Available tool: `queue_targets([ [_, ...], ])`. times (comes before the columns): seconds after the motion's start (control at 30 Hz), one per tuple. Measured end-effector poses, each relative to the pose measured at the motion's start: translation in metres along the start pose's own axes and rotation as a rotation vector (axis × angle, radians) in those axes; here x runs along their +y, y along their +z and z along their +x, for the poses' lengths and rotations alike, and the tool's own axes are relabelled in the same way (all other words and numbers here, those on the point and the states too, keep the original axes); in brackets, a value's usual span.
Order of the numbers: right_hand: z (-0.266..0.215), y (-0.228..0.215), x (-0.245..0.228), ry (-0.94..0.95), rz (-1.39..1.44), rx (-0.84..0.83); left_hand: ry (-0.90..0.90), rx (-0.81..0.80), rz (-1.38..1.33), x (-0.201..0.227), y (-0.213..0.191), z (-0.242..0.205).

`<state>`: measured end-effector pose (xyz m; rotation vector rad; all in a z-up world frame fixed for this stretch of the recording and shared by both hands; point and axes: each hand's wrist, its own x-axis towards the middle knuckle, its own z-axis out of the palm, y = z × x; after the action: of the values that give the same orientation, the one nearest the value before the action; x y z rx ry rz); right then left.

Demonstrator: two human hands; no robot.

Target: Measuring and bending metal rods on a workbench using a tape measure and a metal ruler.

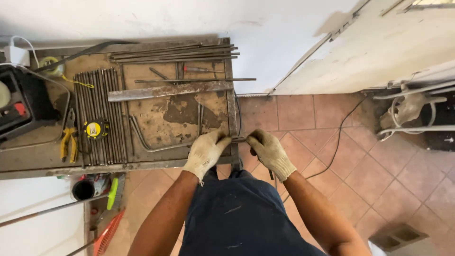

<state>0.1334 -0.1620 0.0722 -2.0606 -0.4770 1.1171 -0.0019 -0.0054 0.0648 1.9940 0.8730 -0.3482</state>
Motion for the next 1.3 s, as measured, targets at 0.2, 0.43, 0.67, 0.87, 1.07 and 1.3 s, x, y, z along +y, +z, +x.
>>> queue_targets([
  [0.2,0.022,0.005,0.029,-0.002,0.105,-0.005,0.032,0.009,0.024,0.002,0.0,0.001],
  [0.43,0.016,0.004,0.013,0.051,0.163,-0.009,0.043,0.029,0.103,-0.004,0.009,0.004],
  [0.67,0.029,0.004,0.008,0.069,-0.011,-0.119,0.086,0.071,0.109,0.003,0.007,-0.002],
  [0.87,0.033,0.002,0.001,0.108,0.024,-0.186,0.076,0.115,0.221,-0.004,0.02,0.01],
  [1.07,0.034,-0.003,-0.006,0.14,-0.013,-0.266,0.051,0.081,0.252,-0.004,0.022,0.017],
  [1.3,0.042,-0.005,-0.009,0.169,0.108,-0.309,0.037,0.005,0.259,-0.005,0.019,0.023],
])
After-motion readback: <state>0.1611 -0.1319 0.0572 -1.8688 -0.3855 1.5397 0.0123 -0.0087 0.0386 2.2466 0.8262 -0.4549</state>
